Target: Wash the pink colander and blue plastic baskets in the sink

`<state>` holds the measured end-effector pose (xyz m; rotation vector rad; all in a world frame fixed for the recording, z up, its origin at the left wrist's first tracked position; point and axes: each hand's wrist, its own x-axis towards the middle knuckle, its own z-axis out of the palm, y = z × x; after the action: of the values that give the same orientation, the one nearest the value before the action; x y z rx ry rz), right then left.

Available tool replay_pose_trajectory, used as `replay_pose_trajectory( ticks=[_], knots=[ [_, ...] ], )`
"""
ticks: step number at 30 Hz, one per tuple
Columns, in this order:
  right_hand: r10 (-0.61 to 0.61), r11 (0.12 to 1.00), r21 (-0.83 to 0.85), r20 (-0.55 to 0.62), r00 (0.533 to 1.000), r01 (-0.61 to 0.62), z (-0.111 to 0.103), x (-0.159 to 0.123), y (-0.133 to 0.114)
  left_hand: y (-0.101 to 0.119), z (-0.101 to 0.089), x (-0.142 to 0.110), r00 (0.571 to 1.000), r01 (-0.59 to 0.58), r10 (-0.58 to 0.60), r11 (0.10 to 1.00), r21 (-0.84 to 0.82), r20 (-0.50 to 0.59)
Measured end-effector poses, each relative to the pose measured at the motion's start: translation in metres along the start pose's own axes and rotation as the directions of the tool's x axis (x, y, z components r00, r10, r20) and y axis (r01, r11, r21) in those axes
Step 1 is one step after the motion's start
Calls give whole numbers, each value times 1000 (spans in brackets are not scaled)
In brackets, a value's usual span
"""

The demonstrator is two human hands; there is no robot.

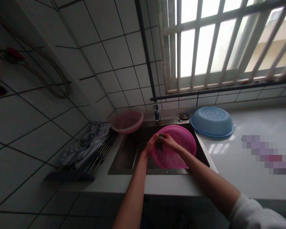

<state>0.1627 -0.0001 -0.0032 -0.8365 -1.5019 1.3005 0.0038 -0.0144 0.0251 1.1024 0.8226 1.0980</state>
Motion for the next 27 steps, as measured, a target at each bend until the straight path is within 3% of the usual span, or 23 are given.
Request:
replay_pose_trajectory(
  ticks=[2, 7, 9, 11, 13, 15, 17, 18, 19, 21, 24, 25, 27],
  knots=[
    [2, 1000, 9, -37, 999, -1, -2, 1, 0, 0, 1, 0, 1000, 6, -5, 1000, -22, 11],
    [52, 999, -13, 237, 970, -51, 6, -3, 5, 2, -1, -1, 1000, 6, -6, 998, 59, -7],
    [34, 999, -22, 141, 989, -31, 4, -1, 6, 2, -1, -1, 1000, 3, -3, 998, 57, -2],
    [-4, 1000, -19, -53, 999, 3, 0, 2, 5, 1, 1, -1, 1000, 2, -2, 1000, 15, 8],
    [-19, 1000, -9, -107, 994, 18, -1, 3, 3, 0, 1, -1, 1000, 5, -5, 1000, -28, 11],
    [-10, 1000, 7, 65, 998, 9, 3, 1, 1, 0, 0, -1, 1000, 16, -17, 999, -38, -6],
    [-2, 1000, 13, 268, 963, -1, 7, -3, 0, 1, -1, -2, 999, 30, -30, 999, -15, -33],
    [-3, 1000, 8, 304, 953, 0, 7, -4, 0, 1, -2, -2, 999, 33, -33, 999, 0, -43],
    [-6, 1000, -1, 281, 960, 6, 6, -4, 0, 1, -2, -2, 998, 31, -30, 999, 9, -46],
    [-21, 1000, -20, 102, 995, 23, -2, -1, -1, 0, -1, -1, 1000, 17, -17, 1000, 0, -23],
    [-47, 999, -33, -170, 984, 42, -12, 5, -2, -2, 1, 0, 999, -2, 4, 999, -42, 44],
    [-44, 999, -24, -174, 984, 41, -11, 5, -2, -3, 0, 0, 999, -2, 5, 999, -54, 49],
    [-25, 1000, 9, -30, 999, 25, -3, 3, 0, -4, -2, 1, 1000, 1, 0, 998, -60, 13]
  ],
)
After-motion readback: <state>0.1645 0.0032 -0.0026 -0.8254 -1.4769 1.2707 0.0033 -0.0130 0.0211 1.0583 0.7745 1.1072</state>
